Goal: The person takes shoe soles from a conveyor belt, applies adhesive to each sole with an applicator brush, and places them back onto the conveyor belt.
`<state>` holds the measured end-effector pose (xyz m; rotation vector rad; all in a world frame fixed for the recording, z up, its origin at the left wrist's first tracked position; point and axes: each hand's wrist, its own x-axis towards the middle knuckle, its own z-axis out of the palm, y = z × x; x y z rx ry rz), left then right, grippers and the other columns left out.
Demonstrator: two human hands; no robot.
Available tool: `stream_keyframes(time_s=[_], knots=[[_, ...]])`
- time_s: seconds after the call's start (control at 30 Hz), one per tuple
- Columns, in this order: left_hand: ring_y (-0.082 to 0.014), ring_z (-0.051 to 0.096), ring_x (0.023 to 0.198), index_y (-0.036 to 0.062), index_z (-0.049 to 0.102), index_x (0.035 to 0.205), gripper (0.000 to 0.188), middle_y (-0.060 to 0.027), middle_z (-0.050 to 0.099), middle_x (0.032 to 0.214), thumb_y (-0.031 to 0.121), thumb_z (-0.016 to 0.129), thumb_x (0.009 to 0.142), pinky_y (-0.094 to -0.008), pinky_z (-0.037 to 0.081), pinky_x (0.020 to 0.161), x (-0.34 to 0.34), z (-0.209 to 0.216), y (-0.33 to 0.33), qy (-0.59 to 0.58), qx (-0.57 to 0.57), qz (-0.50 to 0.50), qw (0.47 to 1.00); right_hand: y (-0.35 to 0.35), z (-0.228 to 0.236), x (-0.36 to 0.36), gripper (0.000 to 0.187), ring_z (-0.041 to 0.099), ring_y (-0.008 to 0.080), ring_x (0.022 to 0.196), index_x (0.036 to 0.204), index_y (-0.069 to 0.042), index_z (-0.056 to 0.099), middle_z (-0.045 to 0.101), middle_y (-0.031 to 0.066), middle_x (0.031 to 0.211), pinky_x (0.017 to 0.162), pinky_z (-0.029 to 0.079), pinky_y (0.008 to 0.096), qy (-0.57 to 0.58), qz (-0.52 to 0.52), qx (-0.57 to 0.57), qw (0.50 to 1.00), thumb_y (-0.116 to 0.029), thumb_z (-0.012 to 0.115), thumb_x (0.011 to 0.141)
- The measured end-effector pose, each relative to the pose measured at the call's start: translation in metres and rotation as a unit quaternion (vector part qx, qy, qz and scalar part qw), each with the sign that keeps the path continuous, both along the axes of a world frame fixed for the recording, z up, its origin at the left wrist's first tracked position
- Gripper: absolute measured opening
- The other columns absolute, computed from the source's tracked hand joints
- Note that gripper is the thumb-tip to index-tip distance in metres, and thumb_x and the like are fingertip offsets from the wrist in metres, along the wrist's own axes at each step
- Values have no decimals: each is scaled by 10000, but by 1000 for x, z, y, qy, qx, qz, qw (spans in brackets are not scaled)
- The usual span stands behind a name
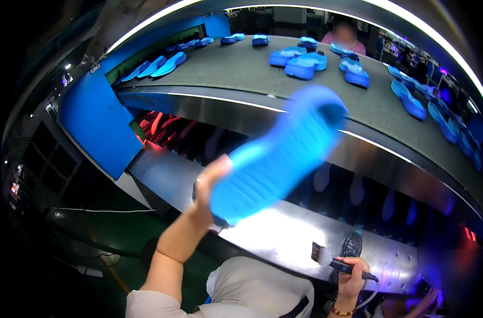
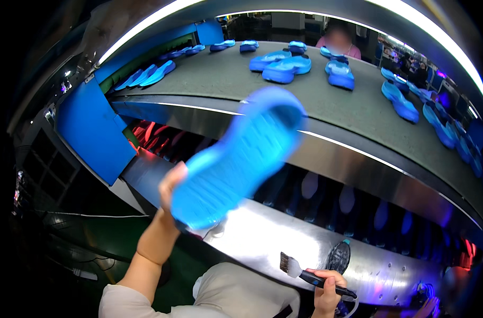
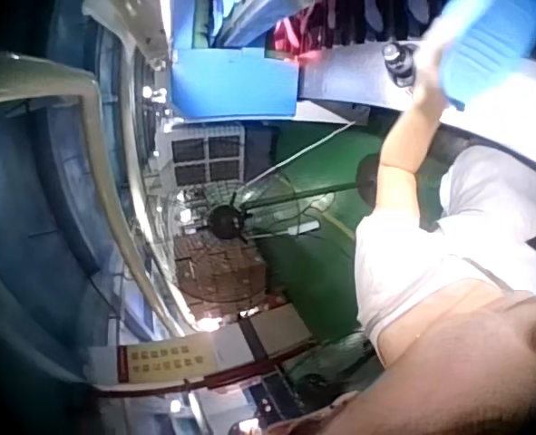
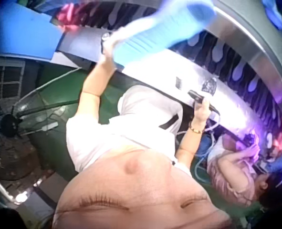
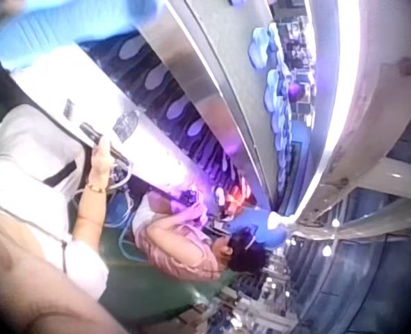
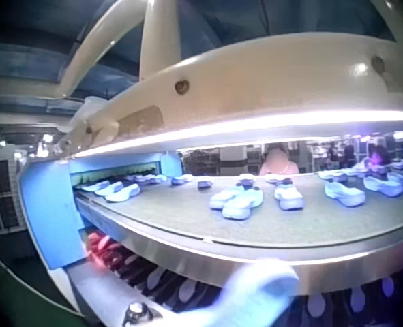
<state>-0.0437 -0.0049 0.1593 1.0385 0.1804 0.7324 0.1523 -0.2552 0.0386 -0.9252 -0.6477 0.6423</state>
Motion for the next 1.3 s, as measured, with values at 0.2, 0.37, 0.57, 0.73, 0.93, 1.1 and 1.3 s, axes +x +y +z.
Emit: stream_keyframes(time_s=[0.2,0.37,0.57,0.73,0.93,1.1,1.3], knots=[[-353,323,1234,-28,268,1302,577,-207,321,1336,362,335,882,-513,261,1016,16,51,163,-415,-300,33,858,-6,-66,20,335,608,294,734,854,52,555,609,214,829,644,492,356,88,-48,-44,994,-264,452,897],[-280,361,1209,75,292,1326,652,-160,342,1328,434,498,821,-397,306,987,104,59,162,-12,34,213,976,-14,-75,27,208,582,263,832,953,49,549,587,175,949,722,473,343,153,-40,-34,987,-124,474,867],[-387,154,1292,249,367,1313,856,-195,269,1373,639,631,597,-443,196,1034,190,80,223,441,574,232,650,-12,-78,34,217,589,281,842,959,36,554,607,163,915,768,473,383,158,-79,-105,979,-139,445,891],[-297,476,1107,94,599,1045,806,-199,547,1116,723,603,540,-342,367,915,229,84,267,536,561,193,601,-23,-79,45,270,584,279,872,928,51,574,608,173,933,823,456,397,165,-64,-91,980,-180,437,899],[-191,580,661,25,604,652,491,-120,610,676,487,742,561,-304,447,631,288,79,235,404,607,157,666,-47,-89,48,289,571,224,814,917,25,592,608,120,892,800,453,350,229,-114,-70,964,-220,440,911],[-193,585,725,47,637,727,471,-107,625,739,494,714,600,-317,451,674,340,88,158,352,661,81,657,-54,-61,41,265,554,151,719,920,-16,605,602,69,835,584,437,251,219,-120,-108,962,-243,470,899],[-211,563,962,49,599,1058,389,-139,611,1007,268,641,739,-307,402,887,373,75,66,137,695,-29,705,-56,-68,37,181,501,79,660,954,13,585,607,72,886,569,408,188,207,-96,-65,972,-123,495,877]])
